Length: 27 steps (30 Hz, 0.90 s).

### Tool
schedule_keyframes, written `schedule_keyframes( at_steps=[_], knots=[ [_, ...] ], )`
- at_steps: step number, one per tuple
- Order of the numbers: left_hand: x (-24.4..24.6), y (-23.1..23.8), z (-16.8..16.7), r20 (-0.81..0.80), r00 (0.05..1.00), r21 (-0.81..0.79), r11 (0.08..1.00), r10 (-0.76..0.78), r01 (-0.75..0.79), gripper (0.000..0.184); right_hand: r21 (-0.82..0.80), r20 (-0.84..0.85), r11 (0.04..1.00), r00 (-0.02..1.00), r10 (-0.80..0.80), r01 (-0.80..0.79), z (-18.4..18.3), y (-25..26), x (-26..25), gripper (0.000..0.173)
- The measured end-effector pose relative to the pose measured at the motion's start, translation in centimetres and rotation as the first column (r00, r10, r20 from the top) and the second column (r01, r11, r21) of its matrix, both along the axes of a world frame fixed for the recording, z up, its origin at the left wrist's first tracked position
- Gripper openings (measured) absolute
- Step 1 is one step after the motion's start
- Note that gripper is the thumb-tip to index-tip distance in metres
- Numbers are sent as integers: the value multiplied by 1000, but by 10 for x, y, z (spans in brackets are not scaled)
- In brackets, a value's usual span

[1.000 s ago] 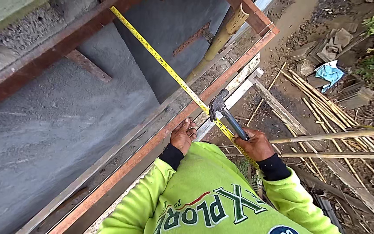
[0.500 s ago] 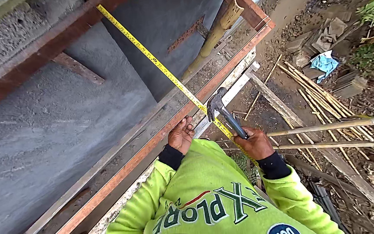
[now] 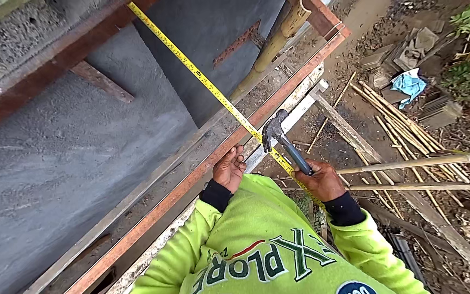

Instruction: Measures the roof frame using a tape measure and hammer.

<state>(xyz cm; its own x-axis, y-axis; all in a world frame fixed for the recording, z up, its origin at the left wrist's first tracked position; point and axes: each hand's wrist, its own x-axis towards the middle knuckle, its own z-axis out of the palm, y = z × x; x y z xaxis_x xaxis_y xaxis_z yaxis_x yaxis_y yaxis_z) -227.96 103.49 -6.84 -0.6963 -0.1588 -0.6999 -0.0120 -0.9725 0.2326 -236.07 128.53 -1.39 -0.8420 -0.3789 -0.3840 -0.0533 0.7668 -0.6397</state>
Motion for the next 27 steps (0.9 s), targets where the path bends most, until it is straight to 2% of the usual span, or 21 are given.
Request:
schedule_keyframes(
  at_steps=[18, 21, 24, 27],
  knots=[
    [-1, -1, 0, 16, 1000, 14, 1000, -25, 25, 17, 56, -141, 998, 990, 32, -24, 2, -1, 3, 22],
    [-2, 0, 2, 52, 993, -40, 993, -107, 109, 13, 61, -142, 998, 989, 35, -26, 2, -1, 3, 22],
    [-9, 2, 8, 47, 959, -98, 954, -281, 284, 21, 66, -134, 997, 990, 51, -43, 3, -1, 1, 23],
    [-30, 8, 11, 20, 958, -143, 947, -287, 286, 25, 69, -143, 996, 987, 69, -59, 4, -1, -1, 23]
  ],
)
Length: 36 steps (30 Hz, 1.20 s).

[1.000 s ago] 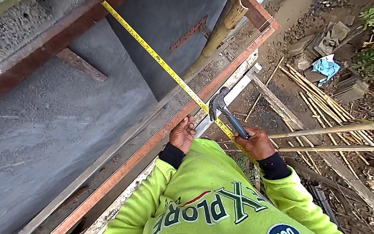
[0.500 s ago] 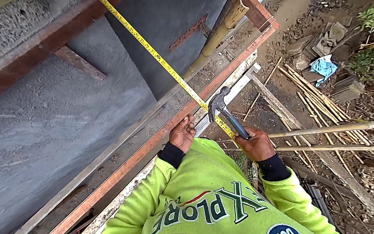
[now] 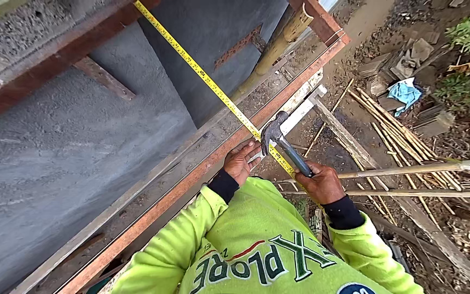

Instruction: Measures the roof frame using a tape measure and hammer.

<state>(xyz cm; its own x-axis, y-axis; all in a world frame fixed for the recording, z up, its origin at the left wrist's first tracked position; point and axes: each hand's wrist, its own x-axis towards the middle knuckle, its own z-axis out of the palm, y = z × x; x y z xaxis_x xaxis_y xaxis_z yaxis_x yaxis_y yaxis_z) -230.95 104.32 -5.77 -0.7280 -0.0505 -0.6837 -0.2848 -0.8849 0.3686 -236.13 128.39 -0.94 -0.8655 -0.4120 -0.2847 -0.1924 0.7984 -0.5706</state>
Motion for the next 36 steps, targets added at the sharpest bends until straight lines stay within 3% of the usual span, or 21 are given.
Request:
schedule_keyframes(
  at_steps=[5, 16, 36],
  knots=[
    [-18, 19, -5, 15, 994, 68, 992, 105, -106, 32, -4, -55, 1000, 998, 1, -1, -3, 6, 4, 23],
    [-29, 17, 11, 60, 968, 120, 961, 244, -250, 15, -37, -88, 999, 996, 0, -3, -8, 0, 13, 26],
    [-28, 16, 6, 45, 970, 114, 963, 239, -243, 15, 18, -46, 1000, 999, -12, 13, -3, 0, 9, 25]
  ],
)
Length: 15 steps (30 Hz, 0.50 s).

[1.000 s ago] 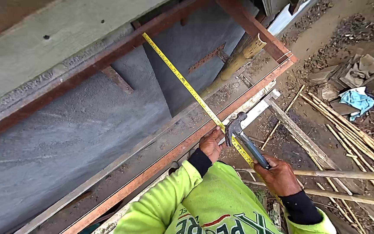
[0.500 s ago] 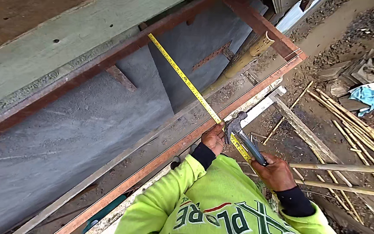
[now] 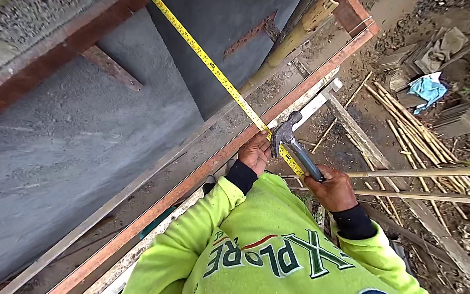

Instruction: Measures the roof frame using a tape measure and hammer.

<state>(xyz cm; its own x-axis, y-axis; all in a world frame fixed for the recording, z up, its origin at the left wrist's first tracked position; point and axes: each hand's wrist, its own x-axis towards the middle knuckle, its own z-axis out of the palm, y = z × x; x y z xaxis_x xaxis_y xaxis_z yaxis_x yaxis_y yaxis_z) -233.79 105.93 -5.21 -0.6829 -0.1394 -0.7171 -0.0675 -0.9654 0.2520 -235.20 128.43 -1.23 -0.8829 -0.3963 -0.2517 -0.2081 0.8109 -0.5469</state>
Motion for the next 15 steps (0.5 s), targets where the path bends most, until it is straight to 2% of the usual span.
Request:
schedule_keyframes(
  at_steps=[15],
  knots=[
    [1, -2, 1, -47, 999, 10, 1000, -13, 13, 18, 2, 32, 1000, 999, -16, 16, 3, -1, -1, 24]
  ],
)
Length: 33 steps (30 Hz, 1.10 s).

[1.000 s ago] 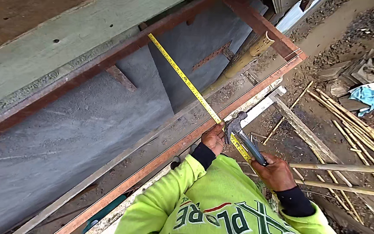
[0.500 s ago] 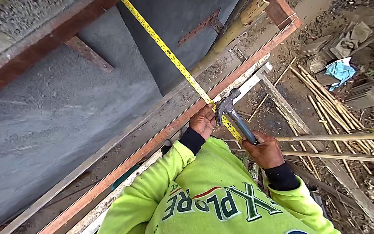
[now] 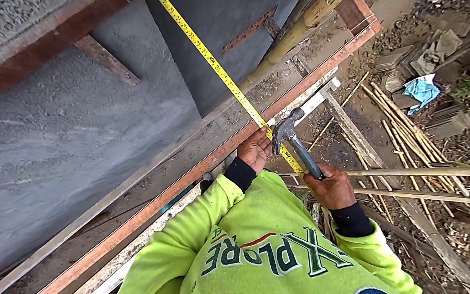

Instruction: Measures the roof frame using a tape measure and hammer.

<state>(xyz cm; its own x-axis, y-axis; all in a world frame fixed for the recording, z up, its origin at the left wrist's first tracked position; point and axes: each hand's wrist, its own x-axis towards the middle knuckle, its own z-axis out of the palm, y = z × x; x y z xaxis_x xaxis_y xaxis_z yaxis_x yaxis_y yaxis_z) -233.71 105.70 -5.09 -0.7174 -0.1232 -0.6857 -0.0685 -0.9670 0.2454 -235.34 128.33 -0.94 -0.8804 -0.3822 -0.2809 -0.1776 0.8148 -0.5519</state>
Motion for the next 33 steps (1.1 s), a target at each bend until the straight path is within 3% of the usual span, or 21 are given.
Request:
schedule_keyframes(
  at_steps=[33],
  knots=[
    [-2, -1, 2, 40, 999, 39, 999, 5, -6, 18, 0, -14, 1000, 1000, 23, -23, -1, 2, -3, 24]
  ],
)
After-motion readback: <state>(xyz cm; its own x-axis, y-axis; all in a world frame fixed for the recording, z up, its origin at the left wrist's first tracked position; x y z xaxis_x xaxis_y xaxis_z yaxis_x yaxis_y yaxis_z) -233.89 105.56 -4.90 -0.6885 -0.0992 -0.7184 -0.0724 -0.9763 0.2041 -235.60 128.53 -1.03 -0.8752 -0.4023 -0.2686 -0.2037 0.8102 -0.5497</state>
